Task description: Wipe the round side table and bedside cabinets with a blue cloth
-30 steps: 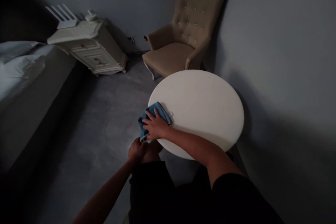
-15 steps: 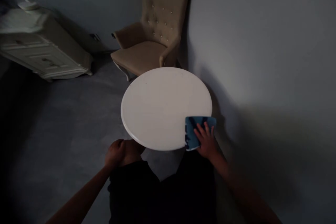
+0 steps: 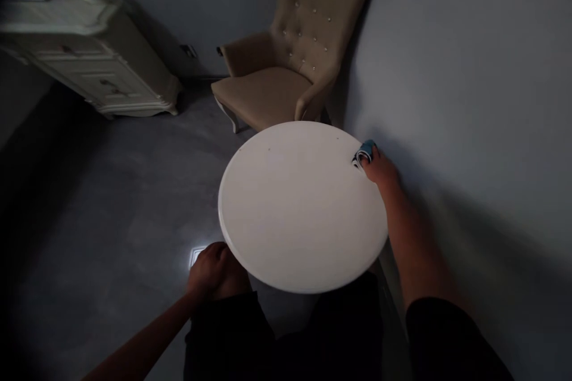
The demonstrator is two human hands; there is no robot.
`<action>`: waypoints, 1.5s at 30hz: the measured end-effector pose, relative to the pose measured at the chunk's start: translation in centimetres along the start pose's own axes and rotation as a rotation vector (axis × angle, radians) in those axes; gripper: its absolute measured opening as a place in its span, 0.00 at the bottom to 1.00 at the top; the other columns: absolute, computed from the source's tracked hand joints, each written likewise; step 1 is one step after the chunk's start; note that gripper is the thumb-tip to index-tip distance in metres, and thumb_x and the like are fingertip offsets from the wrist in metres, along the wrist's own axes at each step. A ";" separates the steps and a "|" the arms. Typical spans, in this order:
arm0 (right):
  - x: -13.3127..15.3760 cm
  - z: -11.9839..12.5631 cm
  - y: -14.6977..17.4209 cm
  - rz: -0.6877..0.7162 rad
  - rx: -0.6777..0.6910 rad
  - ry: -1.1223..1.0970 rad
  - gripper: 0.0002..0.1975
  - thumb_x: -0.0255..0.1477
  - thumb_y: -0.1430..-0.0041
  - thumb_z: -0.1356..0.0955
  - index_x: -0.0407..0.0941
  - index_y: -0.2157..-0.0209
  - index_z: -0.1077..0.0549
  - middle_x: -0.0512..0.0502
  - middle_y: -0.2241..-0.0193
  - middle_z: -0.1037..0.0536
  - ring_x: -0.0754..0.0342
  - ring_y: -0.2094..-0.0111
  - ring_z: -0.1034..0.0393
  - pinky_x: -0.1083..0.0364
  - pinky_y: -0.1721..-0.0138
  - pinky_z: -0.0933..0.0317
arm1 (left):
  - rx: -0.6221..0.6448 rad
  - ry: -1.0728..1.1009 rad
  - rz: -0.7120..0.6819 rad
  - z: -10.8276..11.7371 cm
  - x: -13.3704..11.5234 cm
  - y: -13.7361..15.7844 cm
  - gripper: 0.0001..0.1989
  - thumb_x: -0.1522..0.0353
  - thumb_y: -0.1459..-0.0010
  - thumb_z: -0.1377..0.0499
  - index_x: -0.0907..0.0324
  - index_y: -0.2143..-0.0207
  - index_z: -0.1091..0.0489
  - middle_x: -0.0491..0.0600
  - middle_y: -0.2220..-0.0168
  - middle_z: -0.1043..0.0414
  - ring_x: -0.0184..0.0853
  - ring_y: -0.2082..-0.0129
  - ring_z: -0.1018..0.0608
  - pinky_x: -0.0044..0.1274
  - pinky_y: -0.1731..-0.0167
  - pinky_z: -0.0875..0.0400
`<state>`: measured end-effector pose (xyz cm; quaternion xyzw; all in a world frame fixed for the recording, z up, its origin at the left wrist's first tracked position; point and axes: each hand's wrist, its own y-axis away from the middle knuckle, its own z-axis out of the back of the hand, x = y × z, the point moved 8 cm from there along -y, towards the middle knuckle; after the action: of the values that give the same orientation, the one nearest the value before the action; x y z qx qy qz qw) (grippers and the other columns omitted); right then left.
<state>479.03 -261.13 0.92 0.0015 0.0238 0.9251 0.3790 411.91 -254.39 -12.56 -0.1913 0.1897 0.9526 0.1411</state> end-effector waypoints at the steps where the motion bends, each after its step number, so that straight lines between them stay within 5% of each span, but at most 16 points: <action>1: 1.6 0.0 -2.1 -0.033 0.024 -0.030 0.42 0.48 0.20 0.43 0.38 0.17 0.44 0.18 0.28 0.28 0.26 0.35 0.24 0.31 0.35 0.30 | -0.001 0.006 0.006 0.0 0.2 -0.1 0.22 0.58 0.25 0.49 0.55 0.49 0.16 0.58 0.44 0.14 0.52 0.41 0.16 0.39 0.39 0.23; 6: 12.8 0.6 -9.4 -0.028 0.001 -0.086 0.37 0.50 0.20 0.42 0.42 0.23 0.32 0.21 0.30 0.25 0.21 0.33 0.29 0.23 0.33 0.39 | -0.007 0.048 0.040 -0.1 1.9 -0.2 0.19 0.61 0.25 0.47 0.53 0.49 0.16 0.57 0.44 0.13 0.51 0.41 0.16 0.39 0.38 0.23; 12: 31.0 0.1 -10.4 0.335 -0.031 -0.099 0.38 0.49 0.21 0.43 0.43 0.21 0.34 0.27 0.23 0.32 0.20 0.23 0.44 0.17 0.24 0.58 | -0.041 0.082 0.055 0.2 3.9 -0.2 0.19 0.63 0.27 0.46 0.54 0.49 0.16 0.56 0.45 0.13 0.50 0.42 0.15 0.39 0.37 0.23; 18: 46.5 -0.8 -1.0 0.723 0.045 -0.153 0.35 0.49 0.22 0.37 0.47 0.24 0.28 0.37 0.22 0.31 0.19 0.20 0.53 0.19 0.20 0.66 | -0.059 0.074 0.075 0.6 4.0 0.2 0.18 0.64 0.27 0.46 0.54 0.51 0.16 0.56 0.45 0.13 0.48 0.43 0.15 0.37 0.39 0.22; 23: 51.4 -1.2 14.5 1.113 0.055 -0.186 0.30 0.49 0.25 0.29 0.47 0.31 0.21 0.39 0.29 0.22 0.23 0.21 0.48 0.22 0.19 0.63 | -0.046 0.045 0.115 1.0 4.1 1.1 0.17 0.64 0.26 0.47 0.56 0.51 0.17 0.58 0.44 0.14 0.49 0.42 0.16 0.37 0.39 0.24; 28: 45.3 -2.1 31.0 1.456 0.104 -0.213 0.34 0.47 0.30 0.24 0.46 0.30 0.21 0.39 0.26 0.25 0.23 0.17 0.54 0.23 0.18 0.64 | -0.054 0.019 0.135 1.7 4.7 2.6 0.18 0.62 0.23 0.49 0.55 0.54 0.19 0.60 0.50 0.14 0.49 0.46 0.14 0.33 0.48 0.24; 34: 28.1 -2.9 41.6 1.372 0.188 -0.266 0.46 0.42 0.34 0.22 0.57 0.19 0.35 0.48 0.16 0.42 0.27 0.14 0.63 0.22 0.17 0.63 | -0.053 -0.019 0.103 1.5 4.6 3.7 0.21 0.61 0.21 0.51 0.57 0.50 0.18 0.63 0.46 0.14 0.49 0.44 0.14 0.34 0.47 0.24; 40: 10.7 -5.7 42.1 0.935 0.086 -0.154 0.46 0.37 0.33 0.25 0.58 0.18 0.38 0.44 0.16 0.43 0.23 0.15 0.62 0.15 0.21 0.63 | -0.026 -0.089 0.076 0.6 3.1 3.2 0.24 0.62 0.22 0.52 0.61 0.45 0.18 0.64 0.43 0.15 0.50 0.40 0.15 0.35 0.40 0.24; 45: 0.0 -6.8 35.8 0.587 -0.042 -0.114 0.46 0.48 0.28 0.30 0.52 0.16 0.42 0.39 0.15 0.48 0.18 0.15 0.69 0.08 0.25 0.62 | -0.009 -0.124 0.047 0.5 0.7 2.8 0.22 0.61 0.23 0.52 0.58 0.50 0.18 0.62 0.45 0.14 0.51 0.44 0.14 0.35 0.44 0.23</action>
<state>453.76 -286.93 -4.25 0.0527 -0.0180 0.9938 0.0960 410.19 -256.53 -11.62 -0.1279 0.1805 0.9666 0.1294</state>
